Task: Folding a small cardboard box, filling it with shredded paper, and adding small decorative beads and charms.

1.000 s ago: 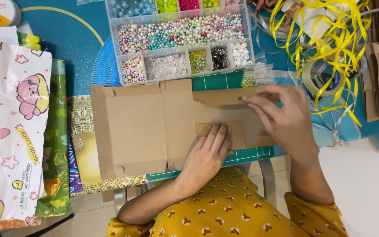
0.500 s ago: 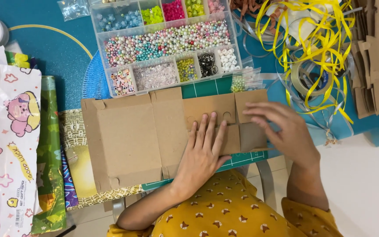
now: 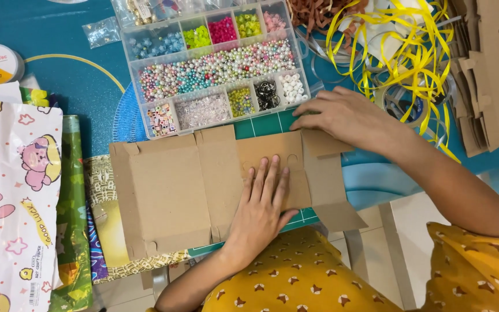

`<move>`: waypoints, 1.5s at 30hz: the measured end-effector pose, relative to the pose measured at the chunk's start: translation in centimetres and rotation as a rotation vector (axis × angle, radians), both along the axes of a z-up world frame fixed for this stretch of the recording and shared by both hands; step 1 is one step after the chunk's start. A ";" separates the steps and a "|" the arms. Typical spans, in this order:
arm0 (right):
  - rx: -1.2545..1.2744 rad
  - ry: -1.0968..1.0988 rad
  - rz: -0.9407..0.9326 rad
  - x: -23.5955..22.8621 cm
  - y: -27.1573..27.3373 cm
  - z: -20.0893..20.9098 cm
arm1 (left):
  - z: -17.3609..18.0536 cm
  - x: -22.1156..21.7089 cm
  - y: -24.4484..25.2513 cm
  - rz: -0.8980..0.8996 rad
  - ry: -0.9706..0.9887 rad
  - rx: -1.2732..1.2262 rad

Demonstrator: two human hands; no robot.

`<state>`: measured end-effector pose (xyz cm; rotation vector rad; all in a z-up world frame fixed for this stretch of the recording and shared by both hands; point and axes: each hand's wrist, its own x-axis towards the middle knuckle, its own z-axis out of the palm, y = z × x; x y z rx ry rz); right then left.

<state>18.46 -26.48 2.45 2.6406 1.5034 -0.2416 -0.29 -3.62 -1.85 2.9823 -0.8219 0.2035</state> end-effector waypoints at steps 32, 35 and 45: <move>0.357 -0.254 -0.501 -9.2 -6.0 -1.9 | 0.0 -0.1 0.5 -0.007 -0.004 0.059; 0.436 -0.254 -0.560 -10.4 -4.8 -1.3 | 0.1 0.3 0.0 0.005 0.028 0.035; 0.603 0.838 -0.582 -16.7 -10.3 0.7 | 0.0 0.4 0.1 0.028 0.103 0.012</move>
